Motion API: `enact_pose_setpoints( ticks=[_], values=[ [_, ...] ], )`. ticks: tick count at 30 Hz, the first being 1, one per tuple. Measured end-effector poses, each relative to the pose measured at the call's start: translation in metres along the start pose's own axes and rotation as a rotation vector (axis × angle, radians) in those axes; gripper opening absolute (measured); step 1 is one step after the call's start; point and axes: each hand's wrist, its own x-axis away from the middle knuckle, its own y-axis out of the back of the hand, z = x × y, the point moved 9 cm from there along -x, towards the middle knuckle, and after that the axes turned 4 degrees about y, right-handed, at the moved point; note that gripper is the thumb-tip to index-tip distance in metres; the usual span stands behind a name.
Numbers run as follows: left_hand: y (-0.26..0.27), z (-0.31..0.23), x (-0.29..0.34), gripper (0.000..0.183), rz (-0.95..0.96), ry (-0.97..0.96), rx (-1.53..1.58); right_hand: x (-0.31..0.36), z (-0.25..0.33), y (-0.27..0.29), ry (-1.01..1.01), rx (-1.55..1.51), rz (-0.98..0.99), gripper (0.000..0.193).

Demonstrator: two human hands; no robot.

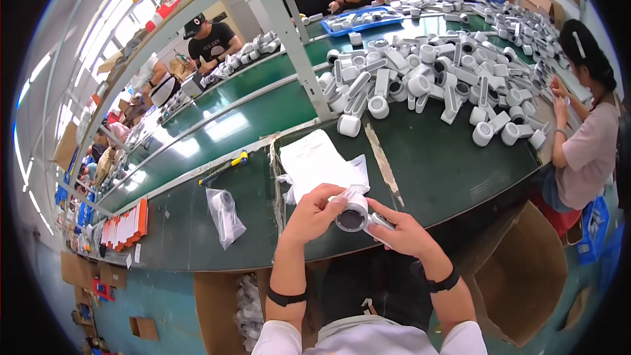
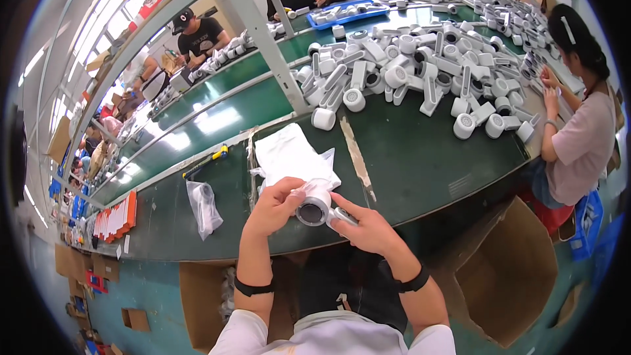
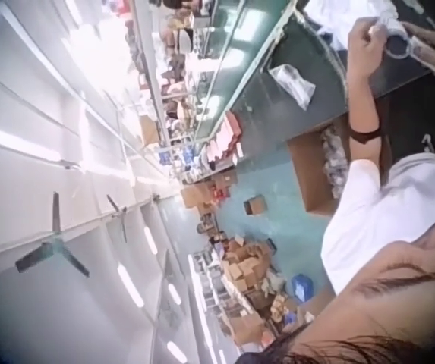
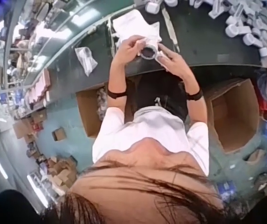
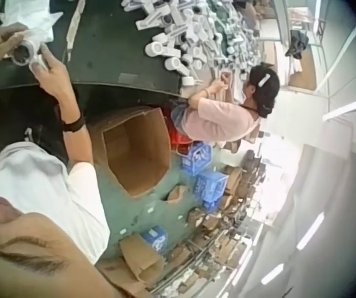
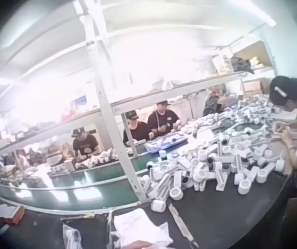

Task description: The person picks up a fan, slides it into a plastic bag, and places it on the table, repeating the process with a second fan before putting both into a box.

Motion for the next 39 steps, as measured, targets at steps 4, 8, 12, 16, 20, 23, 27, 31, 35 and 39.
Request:
enact_pose_setpoints(
  ticks=[4, 8, 12, 16, 20, 23, 27, 31, 35, 39],
  values=[
    [0.005, 0.007, -0.004, 0.025, -0.168, -0.088, -0.039, 0.001, -0.003, 0.003, 0.012, 0.047, -0.120, 0.060],
    [0.014, 0.016, -0.005, 0.028, -0.206, 0.093, 0.032, 0.013, 0.008, -0.004, -0.053, -0.079, 0.041, 0.071],
    [0.009, 0.023, -0.009, 0.031, -0.099, 0.134, 0.115, 0.016, 0.009, -0.006, -0.003, -0.006, 0.193, 0.092],
    [-0.008, 0.012, -0.010, 0.031, -0.026, 0.111, 0.183, 0.006, 0.019, -0.002, 0.036, 0.087, 0.176, 0.086],
    [-0.003, 0.025, -0.010, 0.026, 0.050, 0.106, 0.242, -0.005, 0.007, 0.001, -0.007, 0.015, 0.144, 0.059],
    [-0.002, 0.019, -0.003, 0.022, -0.060, 0.096, 0.132, -0.009, -0.004, 0.004, -0.005, -0.004, 0.034, 0.065],
    [0.000, -0.007, 0.004, 0.020, -0.315, -0.182, -0.022, -0.014, -0.015, 0.005, 0.056, 0.155, -0.174, 0.066],
    [-0.016, -0.030, 0.020, 0.016, -0.478, -0.480, -0.374, -0.014, -0.015, 0.003, -0.030, 0.032, -0.322, 0.065],
    [-0.031, -0.035, 0.033, 0.019, -0.518, -0.602, -0.550, -0.015, -0.008, -0.005, 0.021, -0.152, -0.334, 0.072],
    [-0.045, -0.028, 0.041, 0.018, -0.413, -0.663, -0.545, -0.022, -0.008, -0.008, 0.193, -0.402, -0.335, 0.080]
  ],
)
